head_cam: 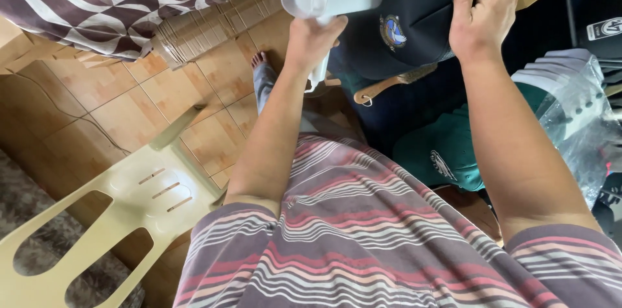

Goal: Cleaning caps with a brush and steamer before placing them into plastic bags for packaging.

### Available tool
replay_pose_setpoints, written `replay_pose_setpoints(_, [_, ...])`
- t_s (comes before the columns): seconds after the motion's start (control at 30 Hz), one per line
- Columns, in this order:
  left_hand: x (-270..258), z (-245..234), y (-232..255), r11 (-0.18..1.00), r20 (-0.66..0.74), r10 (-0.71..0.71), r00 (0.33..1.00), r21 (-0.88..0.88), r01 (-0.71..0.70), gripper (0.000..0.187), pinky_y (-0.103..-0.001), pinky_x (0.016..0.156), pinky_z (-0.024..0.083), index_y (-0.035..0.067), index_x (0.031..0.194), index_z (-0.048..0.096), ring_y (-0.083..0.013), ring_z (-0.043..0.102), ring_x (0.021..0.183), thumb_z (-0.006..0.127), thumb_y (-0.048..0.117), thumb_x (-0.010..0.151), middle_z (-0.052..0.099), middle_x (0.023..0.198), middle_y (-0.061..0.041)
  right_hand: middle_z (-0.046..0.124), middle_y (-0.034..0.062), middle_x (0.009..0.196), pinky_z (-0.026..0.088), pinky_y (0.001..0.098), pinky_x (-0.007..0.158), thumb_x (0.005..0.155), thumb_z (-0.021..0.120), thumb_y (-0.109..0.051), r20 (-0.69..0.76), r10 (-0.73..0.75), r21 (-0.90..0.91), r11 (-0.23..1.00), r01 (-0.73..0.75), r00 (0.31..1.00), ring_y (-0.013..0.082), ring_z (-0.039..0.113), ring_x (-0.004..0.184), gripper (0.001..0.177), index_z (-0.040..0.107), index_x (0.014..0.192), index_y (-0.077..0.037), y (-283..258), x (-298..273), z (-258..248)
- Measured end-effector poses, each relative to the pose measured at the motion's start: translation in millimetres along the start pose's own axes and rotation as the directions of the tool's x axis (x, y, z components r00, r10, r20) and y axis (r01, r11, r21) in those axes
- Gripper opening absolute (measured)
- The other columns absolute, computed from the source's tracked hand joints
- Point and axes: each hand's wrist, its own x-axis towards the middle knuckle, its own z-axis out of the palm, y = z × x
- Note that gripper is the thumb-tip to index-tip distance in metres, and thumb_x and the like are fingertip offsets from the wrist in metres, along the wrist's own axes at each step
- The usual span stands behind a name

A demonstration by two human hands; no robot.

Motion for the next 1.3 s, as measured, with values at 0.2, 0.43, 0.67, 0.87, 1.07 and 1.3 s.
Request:
replay_pose_setpoints(0.2, [-56, -16, -37, 0.974, 0.08, 0.149, 0.986, 0.157, -0.16, 0.044, -0.029, 0.066, 0.058, -0.001, 0.117, 0.064, -0.0206, 0.068, 0.072, 0.074, 0.018, 0.079, 0.073, 0.092, -0.01, 0.055, 0.0086, 0.148, 0.045, 0.0526, 0.108, 0.101, 0.062, -0.003, -0.026, -0.01, -0.017, 1.0, 0.01, 1.0, 0.0377, 0.047, 0.134, 0.042, 0.068, 0.142, -0.009, -6, 2, -3])
replay_pose_setpoints(0.43, [-122, 14, -82, 0.868, 0.206, 0.304, 0.93, 0.343, -0.359, 0.056, -0.035, 0.075, 0.056, 0.007, 0.128, 0.055, -0.0294, 0.07, 0.085, 0.076, 0.018, 0.078, 0.072, 0.104, -0.012, 0.06, 0.0155, 0.133, 0.052, 0.0499, 0.095, 0.102, 0.063, -0.006, -0.15, -0.04, 0.072, 0.996, 0.051, 0.988, 0.0394, 0.059, 0.115, 0.033, 0.066, 0.135, -0.004, -9, -1, -4])
replay_pose_setpoints(0.67, [-143, 18, -25, 0.641, 0.346, 0.461, 0.817, 0.507, -0.576, 0.062, -0.034, 0.076, 0.057, 0.004, 0.132, 0.05, -0.0293, 0.073, 0.089, 0.079, 0.015, 0.078, 0.072, 0.106, -0.016, 0.053, 0.0198, 0.145, 0.039, 0.0435, 0.118, 0.101, 0.05, 0.015, -0.225, 0.248, 0.525, 0.846, -0.097, 0.942, 0.0374, 0.051, 0.138, 0.033, 0.057, 0.133, 0.008, -9, -75, -11])
replay_pose_setpoints(0.87, [-139, 42, 2, 0.737, 0.514, 0.298, 0.804, 0.411, -0.536, 0.08, -0.052, 0.106, 0.05, 0.003, 0.149, 0.034, -0.048, 0.062, 0.116, 0.063, 0.04, 0.085, 0.061, 0.119, -0.03, 0.052, 0.0366, 0.132, 0.052, 0.0579, 0.099, 0.089, 0.077, -0.013, 0.283, 0.529, 0.679, 0.478, -0.556, 0.8, 0.0532, 0.059, 0.116, 0.069, 0.041, 0.143, 0.01, -67, -169, -10])
replay_pose_setpoints(1.07, [-133, 71, 14, 0.552, 0.724, 0.385, 0.572, 0.316, -0.772, 0.067, -0.049, 0.103, 0.053, -0.001, 0.147, 0.041, -0.0423, 0.061, 0.119, 0.07, 0.018, 0.09, 0.062, 0.117, -0.023, 0.06, 0.0196, 0.098, 0.057, 0.0426, 0.084, 0.094, 0.077, -0.02, 0.31, 0.684, 0.856, 0.102, -0.507, 0.66, 0.0341, 0.067, 0.09, 0.034, 0.056, 0.108, 0.002, -84, -162, -24])
replay_pose_setpoints(1.3, [-37, 97, 63, 0.108, 0.665, 0.69, 0.288, 0.299, -0.948, 0.023, -0.039, 0.098, 0.057, 0.025, 0.116, 0.073, -0.0245, 0.07, 0.11, 0.074, 0.021, 0.093, 0.071, 0.117, 0.001, 0.059, 0.0108, 0.068, 0.057, 0.0368, 0.068, 0.094, 0.079, -0.02, 0.442, 0.763, 0.893, -0.325, -0.311, 0.471, 0.0226, 0.064, 0.062, 0.025, 0.066, 0.083, -0.002, -78, -175, -18])
